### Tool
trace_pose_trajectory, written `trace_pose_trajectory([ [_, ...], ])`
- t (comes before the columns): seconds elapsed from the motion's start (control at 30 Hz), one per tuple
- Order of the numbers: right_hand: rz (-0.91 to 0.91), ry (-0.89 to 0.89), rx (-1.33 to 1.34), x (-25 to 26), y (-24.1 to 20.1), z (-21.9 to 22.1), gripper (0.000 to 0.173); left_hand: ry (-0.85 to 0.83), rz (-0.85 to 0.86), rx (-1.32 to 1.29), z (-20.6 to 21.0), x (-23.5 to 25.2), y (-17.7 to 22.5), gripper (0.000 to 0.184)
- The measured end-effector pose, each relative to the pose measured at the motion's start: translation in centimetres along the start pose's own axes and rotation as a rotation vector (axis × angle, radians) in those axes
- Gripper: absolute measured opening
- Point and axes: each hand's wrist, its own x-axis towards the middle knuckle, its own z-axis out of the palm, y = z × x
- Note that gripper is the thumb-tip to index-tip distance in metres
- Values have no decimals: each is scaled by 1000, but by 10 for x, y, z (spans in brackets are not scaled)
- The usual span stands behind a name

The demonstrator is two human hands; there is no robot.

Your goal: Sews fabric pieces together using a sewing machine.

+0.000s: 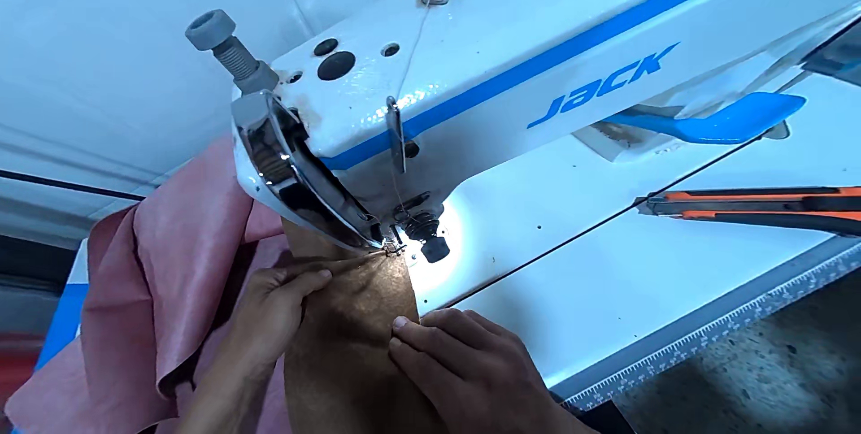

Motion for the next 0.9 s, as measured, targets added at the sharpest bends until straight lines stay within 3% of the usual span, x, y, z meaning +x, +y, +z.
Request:
trace_pose_trajectory([
  [0.17,-4,12,47,-1,-11,2,22,-15,167,94,-6,5,3,14],
  [0.47,60,-6,1,-8,-38,9,26,-54,250,161,-12,21,0,11],
  [0.6,43,-33,-70,-20,-40,15,30,58,435,202,-5,23,-16,4],
  [0.7,23,-44,-49,-22,-37,13,32,85,481,175,-4,24,-20,8],
  [0.9,-37,-64,-106,-33,-40,8,34,-148,732,31,-35,40,-47,27],
])
